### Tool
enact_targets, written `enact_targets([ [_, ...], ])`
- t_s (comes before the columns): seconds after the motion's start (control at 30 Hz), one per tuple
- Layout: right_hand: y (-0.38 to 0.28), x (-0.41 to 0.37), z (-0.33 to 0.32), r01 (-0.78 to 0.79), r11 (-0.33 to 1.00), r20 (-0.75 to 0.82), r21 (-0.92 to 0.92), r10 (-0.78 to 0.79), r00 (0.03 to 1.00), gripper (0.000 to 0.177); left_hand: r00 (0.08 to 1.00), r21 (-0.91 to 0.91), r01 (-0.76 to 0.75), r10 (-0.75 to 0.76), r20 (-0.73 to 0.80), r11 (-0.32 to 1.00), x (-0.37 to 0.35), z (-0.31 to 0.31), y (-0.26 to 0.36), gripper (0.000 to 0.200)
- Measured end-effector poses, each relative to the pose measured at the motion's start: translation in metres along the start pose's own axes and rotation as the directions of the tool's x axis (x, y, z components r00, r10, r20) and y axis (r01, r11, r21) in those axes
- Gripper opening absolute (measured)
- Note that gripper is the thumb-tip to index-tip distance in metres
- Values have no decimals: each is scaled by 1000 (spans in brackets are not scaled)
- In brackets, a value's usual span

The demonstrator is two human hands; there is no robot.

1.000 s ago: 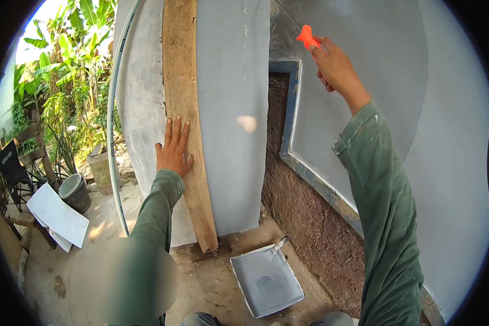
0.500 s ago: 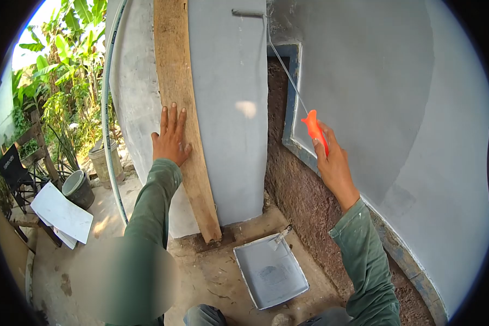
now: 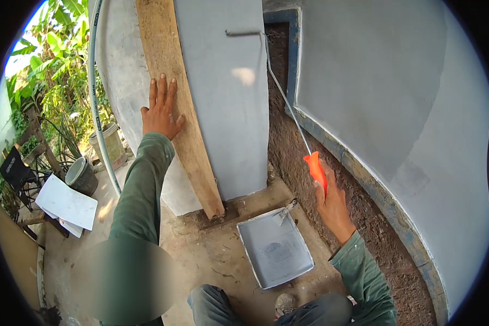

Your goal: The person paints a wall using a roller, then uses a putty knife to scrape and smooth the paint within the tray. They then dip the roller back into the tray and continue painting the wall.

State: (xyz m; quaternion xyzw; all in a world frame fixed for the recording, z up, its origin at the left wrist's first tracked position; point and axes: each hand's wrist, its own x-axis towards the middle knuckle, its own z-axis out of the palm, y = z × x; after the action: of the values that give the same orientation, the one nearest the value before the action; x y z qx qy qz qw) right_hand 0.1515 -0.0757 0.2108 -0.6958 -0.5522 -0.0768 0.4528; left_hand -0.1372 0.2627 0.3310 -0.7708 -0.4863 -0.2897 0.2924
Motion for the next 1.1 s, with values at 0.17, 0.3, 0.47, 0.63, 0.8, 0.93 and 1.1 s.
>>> enact_targets([
  [0.17, 29, -54, 4, -173, 983, 122, 56, 165, 979, 54, 999, -8, 2, -2, 36, 1000, 1, -4, -1, 110],
  [0.3, 47, -89, 19, -125, 991, 97, 37, 121, 988, 55, 999, -10, 12, -11, 47, 1000, 1, -4, 2, 110],
  [0.47, 38, -65, 14, -49, 999, 33, 23, 48, 998, 54, 999, 0, 1, -1, 35, 1000, 1, -1, 1, 113],
  [0.63, -12, -9, -13, -194, 977, 100, 86, 185, 978, 53, 998, 9, 14, -15, 66, 1000, 2, -7, 5, 112],
  [0.8, -38, 45, -18, -8, 996, -77, 92, 15, 997, 48, 997, -3, 15, -15, 79, 1000, 2, -8, 3, 113],
  [0.93, -57, 85, -29, -43, 988, -64, 146, 53, 997, 50, 997, 24, 10, -12, 78, 1000, 2, -6, 2, 113],
  [1.1, -54, 79, -20, -45, 995, -46, 93, 49, 998, 49, 997, 11, 12, -13, 71, 1000, 3, -5, 2, 112],
])
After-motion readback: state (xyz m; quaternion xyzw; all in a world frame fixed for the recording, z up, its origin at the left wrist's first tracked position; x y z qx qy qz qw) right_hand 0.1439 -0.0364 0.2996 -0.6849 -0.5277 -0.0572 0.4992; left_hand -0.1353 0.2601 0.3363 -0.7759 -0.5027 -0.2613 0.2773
